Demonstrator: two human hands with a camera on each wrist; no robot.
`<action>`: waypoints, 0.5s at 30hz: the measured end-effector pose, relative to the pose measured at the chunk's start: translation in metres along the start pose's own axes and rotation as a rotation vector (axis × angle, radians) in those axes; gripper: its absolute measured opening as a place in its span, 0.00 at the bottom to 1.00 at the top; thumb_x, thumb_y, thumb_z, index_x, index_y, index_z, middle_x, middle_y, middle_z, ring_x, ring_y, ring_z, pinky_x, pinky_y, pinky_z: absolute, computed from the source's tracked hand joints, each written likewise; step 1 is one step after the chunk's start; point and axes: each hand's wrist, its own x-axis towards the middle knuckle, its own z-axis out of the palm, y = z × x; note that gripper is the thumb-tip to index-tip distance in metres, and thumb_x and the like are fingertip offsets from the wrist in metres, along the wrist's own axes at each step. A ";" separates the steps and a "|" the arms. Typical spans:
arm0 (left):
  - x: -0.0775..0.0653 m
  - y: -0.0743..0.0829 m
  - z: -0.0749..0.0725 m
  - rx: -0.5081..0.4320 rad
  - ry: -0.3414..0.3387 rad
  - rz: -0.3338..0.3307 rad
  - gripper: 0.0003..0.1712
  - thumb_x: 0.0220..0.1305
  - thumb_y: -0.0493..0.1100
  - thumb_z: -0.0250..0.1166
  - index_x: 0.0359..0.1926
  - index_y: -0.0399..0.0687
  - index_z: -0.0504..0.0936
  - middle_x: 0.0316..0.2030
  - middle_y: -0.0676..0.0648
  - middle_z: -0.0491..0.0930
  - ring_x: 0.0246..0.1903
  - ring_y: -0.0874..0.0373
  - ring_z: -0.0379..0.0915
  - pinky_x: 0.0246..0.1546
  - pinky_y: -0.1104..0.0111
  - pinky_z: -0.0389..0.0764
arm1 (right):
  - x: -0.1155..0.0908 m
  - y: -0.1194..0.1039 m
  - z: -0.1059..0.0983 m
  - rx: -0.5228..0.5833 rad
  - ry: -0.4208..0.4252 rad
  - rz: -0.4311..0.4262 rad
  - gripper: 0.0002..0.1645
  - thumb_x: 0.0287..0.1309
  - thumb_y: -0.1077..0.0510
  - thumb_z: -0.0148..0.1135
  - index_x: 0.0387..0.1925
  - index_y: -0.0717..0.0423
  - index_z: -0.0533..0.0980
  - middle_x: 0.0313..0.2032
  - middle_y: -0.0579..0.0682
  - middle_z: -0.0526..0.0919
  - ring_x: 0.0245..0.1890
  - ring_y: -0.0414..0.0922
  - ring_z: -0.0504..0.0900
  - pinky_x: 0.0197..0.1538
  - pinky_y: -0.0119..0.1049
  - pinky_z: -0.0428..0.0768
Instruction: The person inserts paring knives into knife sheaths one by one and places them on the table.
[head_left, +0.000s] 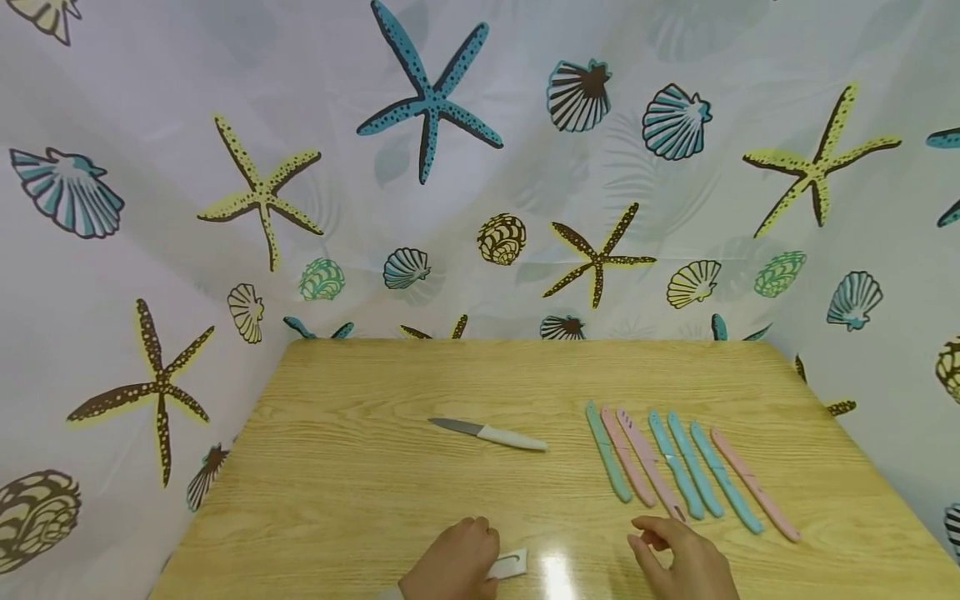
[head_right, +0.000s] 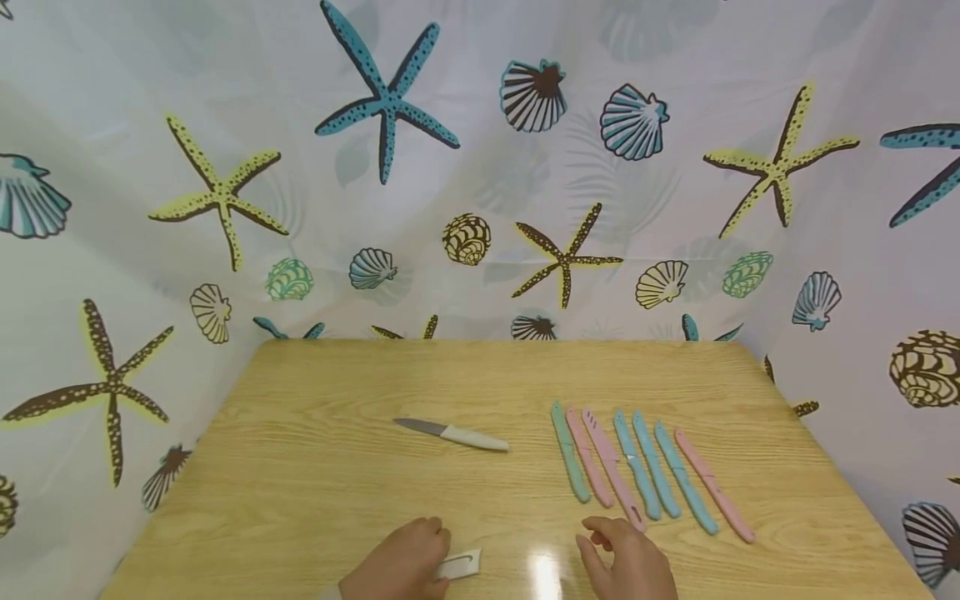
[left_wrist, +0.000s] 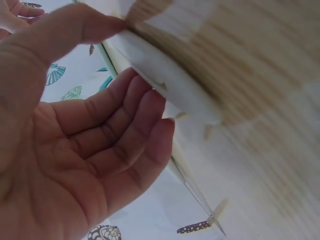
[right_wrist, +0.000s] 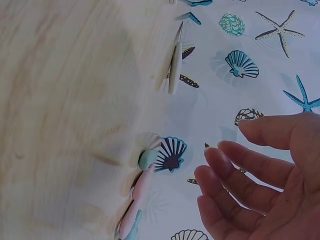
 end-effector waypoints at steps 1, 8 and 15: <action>0.000 -0.001 0.001 -0.008 -0.001 0.003 0.17 0.46 0.44 0.74 0.17 0.49 0.72 0.19 0.55 0.67 0.20 0.68 0.57 0.18 0.79 0.64 | 0.000 0.000 0.000 0.001 -0.004 0.002 0.13 0.56 0.54 0.68 0.40 0.58 0.83 0.29 0.44 0.83 0.30 0.43 0.82 0.30 0.38 0.81; -0.001 -0.006 0.000 -0.009 0.017 0.020 0.16 0.44 0.44 0.71 0.17 0.51 0.70 0.18 0.58 0.64 0.19 0.68 0.54 0.18 0.79 0.62 | 0.000 -0.002 0.001 -0.001 -0.001 -0.012 0.12 0.55 0.55 0.68 0.40 0.58 0.83 0.29 0.44 0.84 0.30 0.43 0.82 0.31 0.39 0.81; -0.007 -0.010 -0.012 -0.076 0.070 -0.010 0.11 0.48 0.42 0.68 0.21 0.49 0.72 0.17 0.59 0.62 0.16 0.68 0.53 0.15 0.79 0.61 | 0.004 -0.008 0.003 -0.013 0.031 -0.075 0.11 0.55 0.56 0.69 0.39 0.56 0.84 0.30 0.42 0.83 0.30 0.42 0.81 0.32 0.39 0.82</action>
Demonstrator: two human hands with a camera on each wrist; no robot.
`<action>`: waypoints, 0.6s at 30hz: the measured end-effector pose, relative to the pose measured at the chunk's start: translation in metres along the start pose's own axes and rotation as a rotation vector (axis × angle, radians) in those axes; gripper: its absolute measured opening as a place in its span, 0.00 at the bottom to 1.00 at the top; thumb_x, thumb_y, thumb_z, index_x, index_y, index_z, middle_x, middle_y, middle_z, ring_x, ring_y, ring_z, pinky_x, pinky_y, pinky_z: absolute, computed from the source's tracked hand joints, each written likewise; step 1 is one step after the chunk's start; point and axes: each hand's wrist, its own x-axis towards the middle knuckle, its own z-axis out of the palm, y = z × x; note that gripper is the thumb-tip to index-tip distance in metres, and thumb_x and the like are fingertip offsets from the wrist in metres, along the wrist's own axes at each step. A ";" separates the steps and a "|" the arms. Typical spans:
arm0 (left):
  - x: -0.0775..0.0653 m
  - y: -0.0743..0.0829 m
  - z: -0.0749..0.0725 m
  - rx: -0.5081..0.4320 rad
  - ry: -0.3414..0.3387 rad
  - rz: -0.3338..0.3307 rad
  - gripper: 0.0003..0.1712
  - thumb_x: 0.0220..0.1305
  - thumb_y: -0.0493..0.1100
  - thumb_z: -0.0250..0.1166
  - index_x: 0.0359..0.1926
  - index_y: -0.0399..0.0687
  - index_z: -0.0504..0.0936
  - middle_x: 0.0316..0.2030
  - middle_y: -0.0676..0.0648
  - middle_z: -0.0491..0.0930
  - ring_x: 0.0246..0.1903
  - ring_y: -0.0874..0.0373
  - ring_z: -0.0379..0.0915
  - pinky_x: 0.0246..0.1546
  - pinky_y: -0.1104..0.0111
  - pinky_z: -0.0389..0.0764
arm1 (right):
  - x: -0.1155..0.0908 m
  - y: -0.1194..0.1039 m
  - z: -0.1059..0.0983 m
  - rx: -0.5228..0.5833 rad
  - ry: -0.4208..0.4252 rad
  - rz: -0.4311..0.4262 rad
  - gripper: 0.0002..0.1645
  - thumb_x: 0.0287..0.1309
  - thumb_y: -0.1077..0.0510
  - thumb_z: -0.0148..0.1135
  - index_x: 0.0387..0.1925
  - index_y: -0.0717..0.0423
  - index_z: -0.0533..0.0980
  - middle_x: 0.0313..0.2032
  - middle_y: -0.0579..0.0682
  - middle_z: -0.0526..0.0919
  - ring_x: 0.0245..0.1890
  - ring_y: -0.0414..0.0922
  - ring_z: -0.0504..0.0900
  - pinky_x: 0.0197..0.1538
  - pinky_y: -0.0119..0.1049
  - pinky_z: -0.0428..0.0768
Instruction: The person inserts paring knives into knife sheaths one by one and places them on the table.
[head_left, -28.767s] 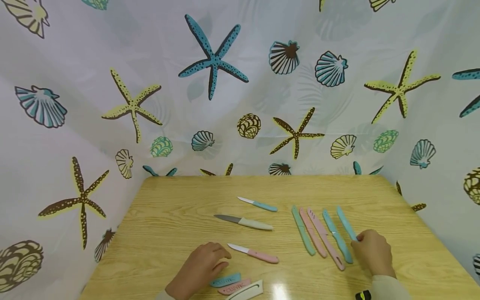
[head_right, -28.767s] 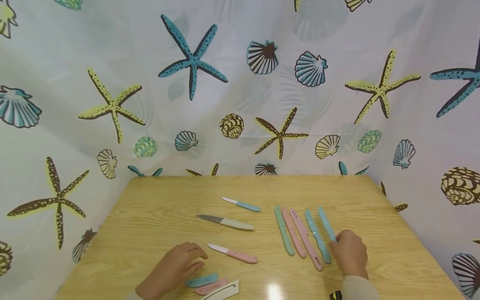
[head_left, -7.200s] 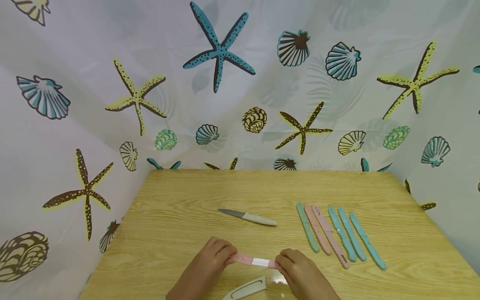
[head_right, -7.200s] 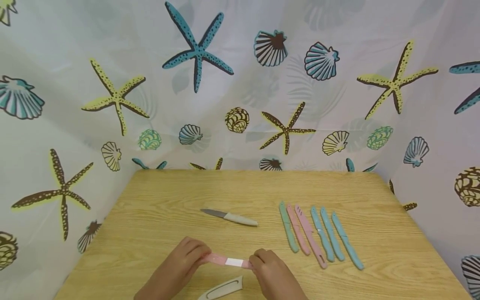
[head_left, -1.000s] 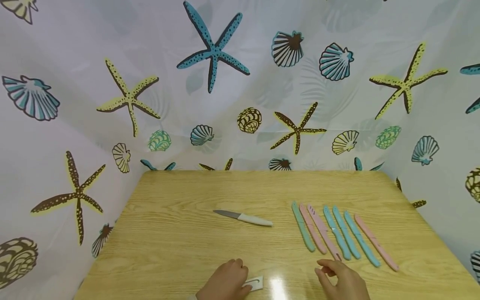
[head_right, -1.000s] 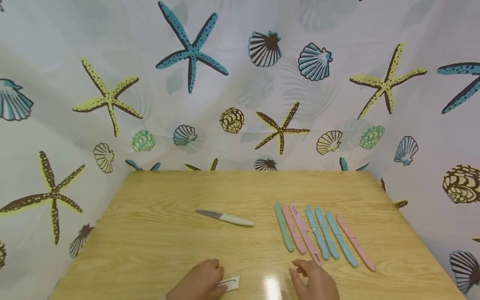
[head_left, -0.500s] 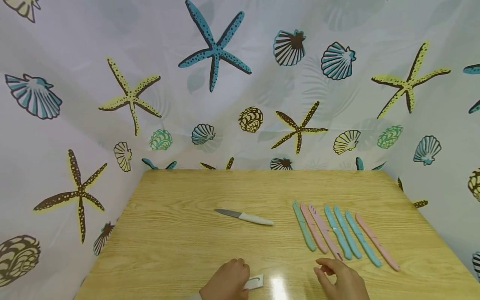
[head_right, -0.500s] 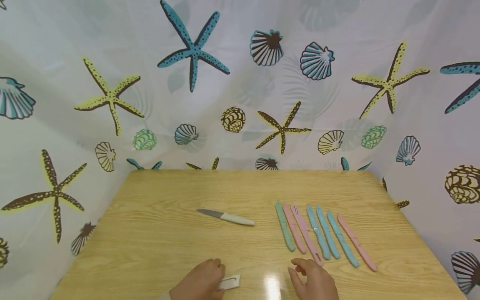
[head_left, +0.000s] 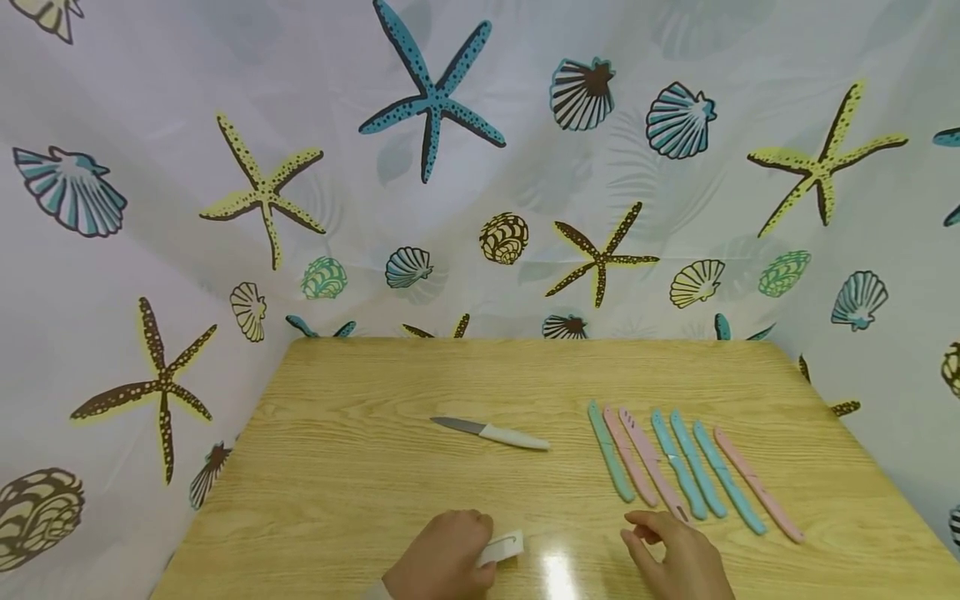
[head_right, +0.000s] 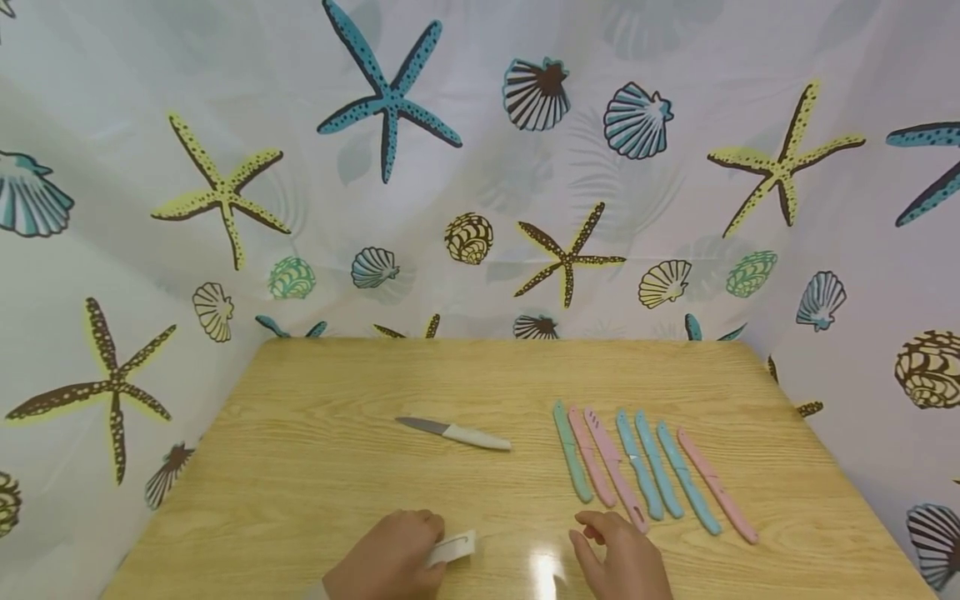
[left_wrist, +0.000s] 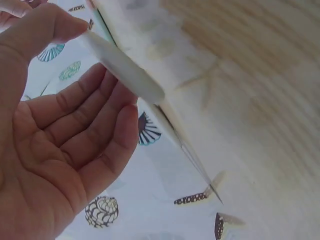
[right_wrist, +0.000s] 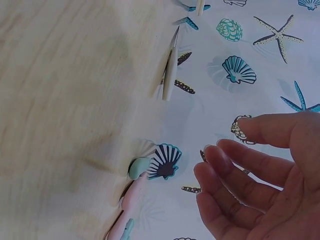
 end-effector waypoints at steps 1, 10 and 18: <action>-0.001 -0.001 -0.003 0.011 0.019 0.004 0.11 0.49 0.42 0.68 0.21 0.49 0.73 0.17 0.59 0.62 0.16 0.68 0.53 0.16 0.79 0.61 | 0.001 -0.002 0.000 0.003 0.011 -0.014 0.11 0.55 0.56 0.69 0.38 0.56 0.84 0.31 0.43 0.84 0.30 0.42 0.81 0.32 0.39 0.82; -0.015 -0.016 -0.025 -0.016 0.158 -0.031 0.07 0.54 0.44 0.68 0.28 0.45 0.80 0.21 0.58 0.71 0.19 0.71 0.58 0.20 0.80 0.65 | 0.021 -0.022 0.000 0.056 0.071 -0.082 0.10 0.53 0.59 0.70 0.39 0.58 0.83 0.30 0.44 0.84 0.30 0.42 0.81 0.34 0.40 0.82; -0.028 -0.029 -0.029 -0.055 0.294 -0.050 0.09 0.55 0.46 0.68 0.35 0.47 0.84 0.32 0.55 0.81 0.27 0.70 0.71 0.32 0.70 0.78 | 0.041 -0.040 0.007 0.053 0.058 -0.160 0.11 0.51 0.60 0.71 0.38 0.59 0.83 0.31 0.46 0.83 0.32 0.43 0.81 0.37 0.39 0.83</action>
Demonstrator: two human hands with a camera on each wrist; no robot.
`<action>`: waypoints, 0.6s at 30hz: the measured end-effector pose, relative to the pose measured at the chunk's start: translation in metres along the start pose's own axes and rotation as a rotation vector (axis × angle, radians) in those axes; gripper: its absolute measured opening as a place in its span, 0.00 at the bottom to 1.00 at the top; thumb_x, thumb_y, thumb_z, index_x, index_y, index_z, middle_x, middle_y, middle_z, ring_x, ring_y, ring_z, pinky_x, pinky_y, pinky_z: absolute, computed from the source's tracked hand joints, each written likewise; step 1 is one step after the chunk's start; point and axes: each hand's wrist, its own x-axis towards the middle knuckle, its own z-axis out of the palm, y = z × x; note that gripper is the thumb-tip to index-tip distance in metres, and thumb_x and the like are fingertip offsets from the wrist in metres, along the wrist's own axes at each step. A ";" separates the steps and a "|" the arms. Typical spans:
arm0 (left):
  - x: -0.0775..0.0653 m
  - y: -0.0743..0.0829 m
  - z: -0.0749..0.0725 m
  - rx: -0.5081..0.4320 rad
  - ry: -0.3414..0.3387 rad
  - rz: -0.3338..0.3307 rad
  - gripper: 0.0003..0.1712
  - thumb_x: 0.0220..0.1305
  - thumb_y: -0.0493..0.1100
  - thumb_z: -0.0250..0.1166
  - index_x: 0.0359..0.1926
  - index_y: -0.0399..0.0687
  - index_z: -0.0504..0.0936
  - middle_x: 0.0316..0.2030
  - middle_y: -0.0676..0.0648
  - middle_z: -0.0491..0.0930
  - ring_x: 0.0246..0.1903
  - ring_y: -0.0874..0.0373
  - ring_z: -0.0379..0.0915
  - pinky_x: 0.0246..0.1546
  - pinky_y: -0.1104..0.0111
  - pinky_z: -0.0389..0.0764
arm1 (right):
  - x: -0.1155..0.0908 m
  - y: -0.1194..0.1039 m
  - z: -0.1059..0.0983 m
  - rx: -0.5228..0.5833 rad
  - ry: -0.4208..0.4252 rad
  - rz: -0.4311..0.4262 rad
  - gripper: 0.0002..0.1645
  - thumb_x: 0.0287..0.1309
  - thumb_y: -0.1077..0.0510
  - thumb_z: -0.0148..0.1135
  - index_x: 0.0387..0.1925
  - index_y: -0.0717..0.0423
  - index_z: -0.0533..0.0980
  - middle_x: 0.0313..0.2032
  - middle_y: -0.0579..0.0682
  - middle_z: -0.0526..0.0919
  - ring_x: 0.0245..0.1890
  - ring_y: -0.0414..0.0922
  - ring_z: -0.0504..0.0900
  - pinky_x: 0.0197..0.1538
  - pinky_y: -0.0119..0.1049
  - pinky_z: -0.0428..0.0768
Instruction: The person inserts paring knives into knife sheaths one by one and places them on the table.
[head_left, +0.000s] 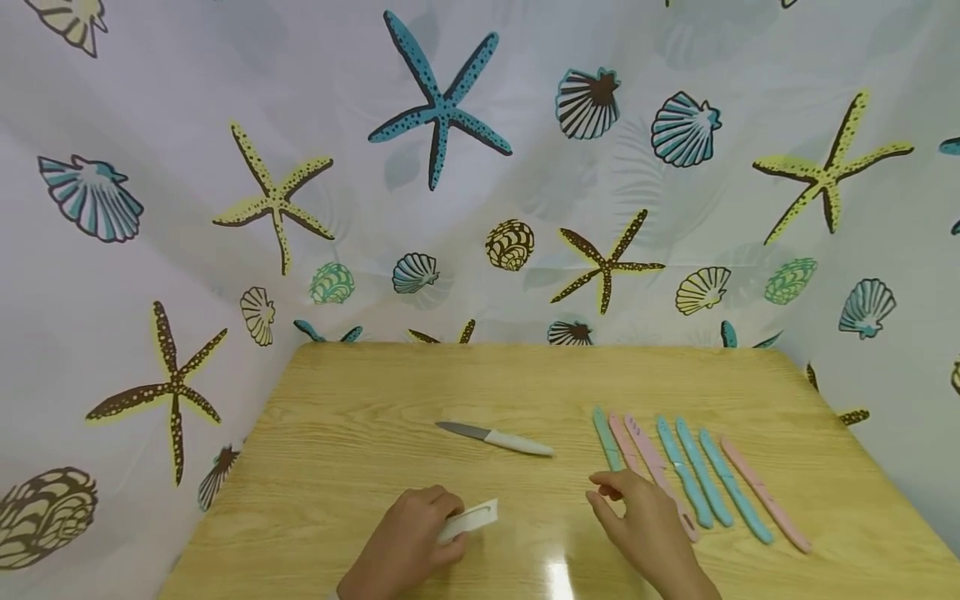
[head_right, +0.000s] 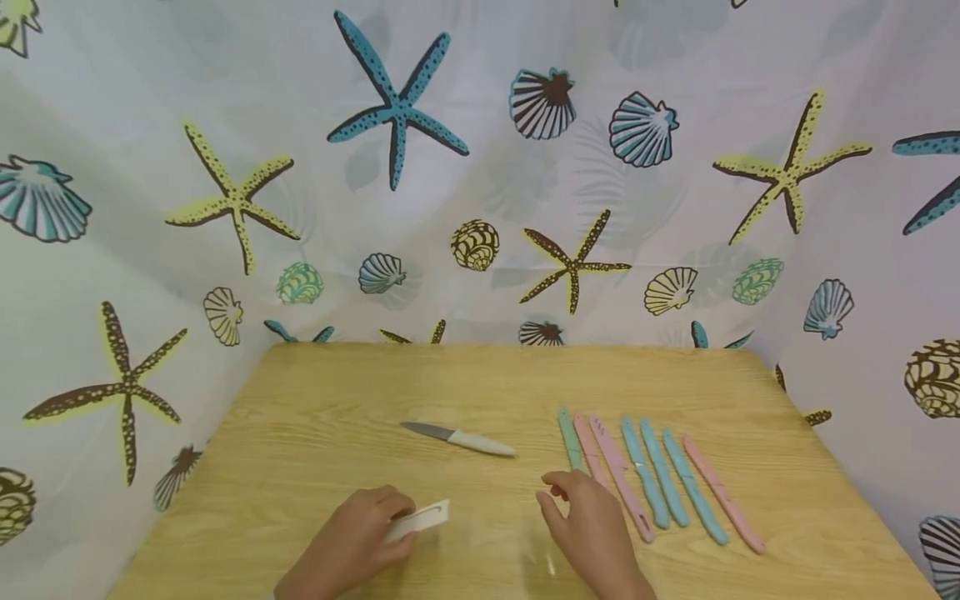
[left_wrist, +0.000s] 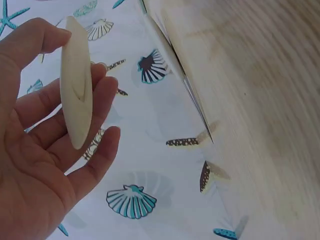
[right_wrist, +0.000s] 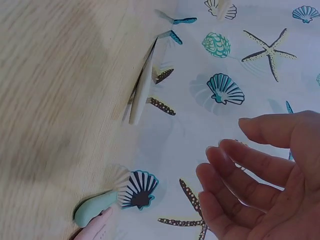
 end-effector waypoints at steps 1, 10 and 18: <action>-0.001 -0.001 0.001 -0.002 0.016 -0.001 0.09 0.55 0.46 0.69 0.35 0.47 0.85 0.32 0.55 0.82 0.29 0.69 0.72 0.33 0.69 0.78 | 0.003 -0.001 0.001 -0.006 -0.010 0.002 0.11 0.51 0.59 0.71 0.38 0.58 0.83 0.30 0.45 0.83 0.32 0.43 0.81 0.37 0.38 0.82; -0.010 -0.007 -0.005 0.045 0.155 0.027 0.10 0.49 0.45 0.73 0.34 0.49 0.85 0.31 0.56 0.82 0.29 0.67 0.75 0.30 0.72 0.78 | 0.035 -0.009 0.021 0.015 -0.009 -0.099 0.11 0.50 0.62 0.71 0.38 0.61 0.83 0.30 0.50 0.82 0.32 0.45 0.80 0.36 0.37 0.81; -0.017 -0.006 -0.006 0.032 0.141 -0.021 0.10 0.50 0.46 0.74 0.33 0.50 0.84 0.30 0.57 0.81 0.25 0.69 0.72 0.25 0.75 0.74 | 0.061 -0.014 0.047 0.011 -0.086 -0.078 0.12 0.53 0.61 0.70 0.39 0.63 0.82 0.32 0.53 0.82 0.32 0.48 0.80 0.33 0.40 0.81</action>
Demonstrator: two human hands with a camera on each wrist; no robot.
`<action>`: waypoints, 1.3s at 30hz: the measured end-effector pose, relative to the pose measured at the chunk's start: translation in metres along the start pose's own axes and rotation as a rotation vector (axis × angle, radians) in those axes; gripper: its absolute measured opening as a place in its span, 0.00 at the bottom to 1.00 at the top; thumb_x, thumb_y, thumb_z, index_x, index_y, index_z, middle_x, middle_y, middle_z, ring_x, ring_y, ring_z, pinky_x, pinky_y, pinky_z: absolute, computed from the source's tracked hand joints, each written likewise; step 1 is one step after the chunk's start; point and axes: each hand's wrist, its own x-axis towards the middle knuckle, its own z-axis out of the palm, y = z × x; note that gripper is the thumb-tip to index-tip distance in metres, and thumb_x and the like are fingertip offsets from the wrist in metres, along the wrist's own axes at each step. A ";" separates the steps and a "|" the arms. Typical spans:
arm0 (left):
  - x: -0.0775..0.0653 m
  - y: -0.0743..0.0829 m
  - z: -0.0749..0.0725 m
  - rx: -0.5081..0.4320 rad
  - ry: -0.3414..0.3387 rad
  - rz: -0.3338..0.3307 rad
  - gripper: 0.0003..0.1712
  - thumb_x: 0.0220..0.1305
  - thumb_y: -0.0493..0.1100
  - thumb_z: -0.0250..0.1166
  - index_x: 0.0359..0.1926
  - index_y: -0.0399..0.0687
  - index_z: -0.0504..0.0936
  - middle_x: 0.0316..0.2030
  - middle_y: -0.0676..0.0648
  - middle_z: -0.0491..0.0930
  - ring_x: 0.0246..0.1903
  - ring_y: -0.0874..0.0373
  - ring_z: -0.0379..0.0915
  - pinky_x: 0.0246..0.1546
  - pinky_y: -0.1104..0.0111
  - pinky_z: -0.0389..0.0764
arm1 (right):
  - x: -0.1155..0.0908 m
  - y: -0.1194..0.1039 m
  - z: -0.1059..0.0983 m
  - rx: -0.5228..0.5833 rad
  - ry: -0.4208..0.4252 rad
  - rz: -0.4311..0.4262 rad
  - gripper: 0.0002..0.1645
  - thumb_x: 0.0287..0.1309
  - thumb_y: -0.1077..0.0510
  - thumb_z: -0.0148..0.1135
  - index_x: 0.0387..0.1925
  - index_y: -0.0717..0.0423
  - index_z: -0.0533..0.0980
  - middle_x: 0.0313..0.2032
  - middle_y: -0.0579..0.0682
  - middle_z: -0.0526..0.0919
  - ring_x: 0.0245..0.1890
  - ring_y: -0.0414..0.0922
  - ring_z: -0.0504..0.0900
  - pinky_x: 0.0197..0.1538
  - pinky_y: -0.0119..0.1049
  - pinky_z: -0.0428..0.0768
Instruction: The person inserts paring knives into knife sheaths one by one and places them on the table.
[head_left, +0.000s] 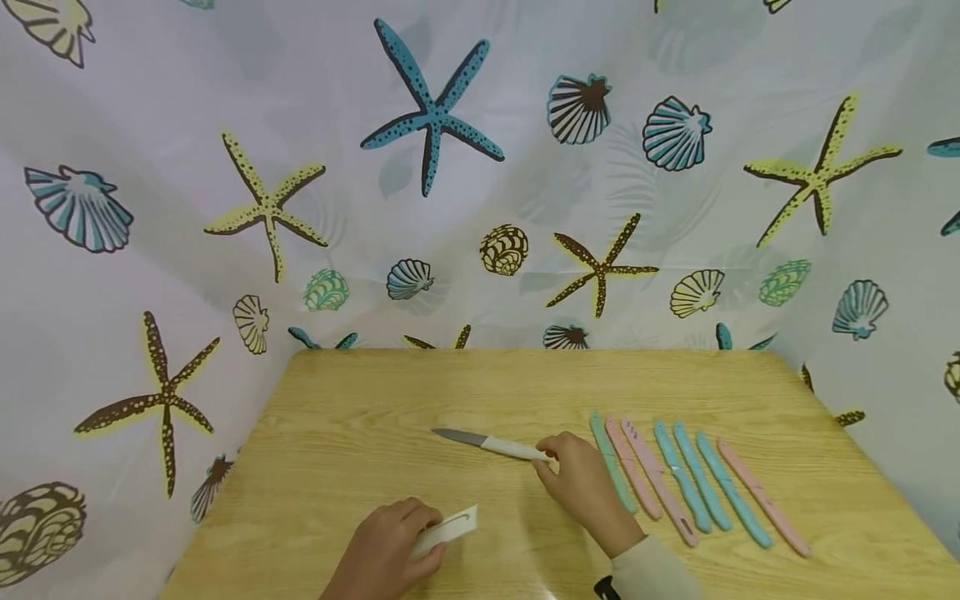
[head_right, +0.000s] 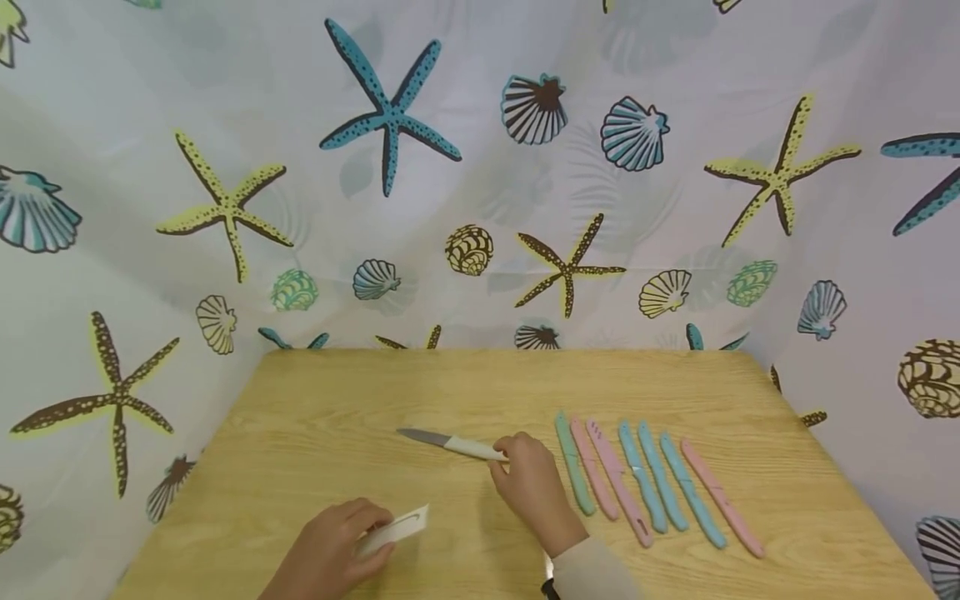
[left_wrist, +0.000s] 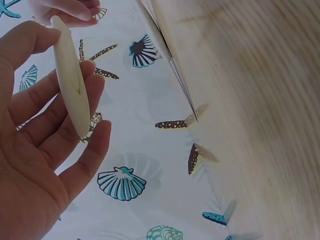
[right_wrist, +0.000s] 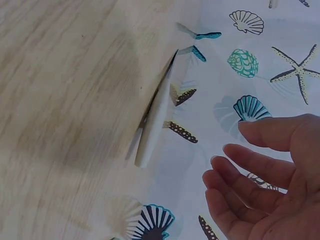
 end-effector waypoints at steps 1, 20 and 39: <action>0.000 0.000 0.000 0.001 0.007 0.003 0.10 0.49 0.45 0.74 0.33 0.51 0.84 0.30 0.57 0.81 0.25 0.70 0.71 0.24 0.75 0.74 | 0.003 0.000 0.004 -0.003 -0.010 0.003 0.12 0.53 0.61 0.70 0.39 0.63 0.82 0.32 0.54 0.82 0.33 0.49 0.80 0.34 0.41 0.81; -0.001 0.001 0.000 -0.024 0.030 0.014 0.10 0.49 0.44 0.74 0.34 0.50 0.84 0.31 0.57 0.81 0.25 0.70 0.72 0.24 0.76 0.74 | 0.039 0.003 0.061 -0.110 -0.031 -0.034 0.17 0.49 0.64 0.72 0.40 0.70 0.80 0.39 0.62 0.78 0.38 0.56 0.77 0.41 0.44 0.80; -0.003 0.000 0.004 -0.025 0.017 0.033 0.12 0.48 0.44 0.76 0.34 0.49 0.84 0.30 0.56 0.81 0.24 0.70 0.71 0.23 0.76 0.72 | 0.055 0.005 0.075 -0.176 -0.133 0.015 0.14 0.50 0.60 0.73 0.34 0.66 0.80 0.30 0.56 0.76 0.30 0.51 0.76 0.34 0.43 0.79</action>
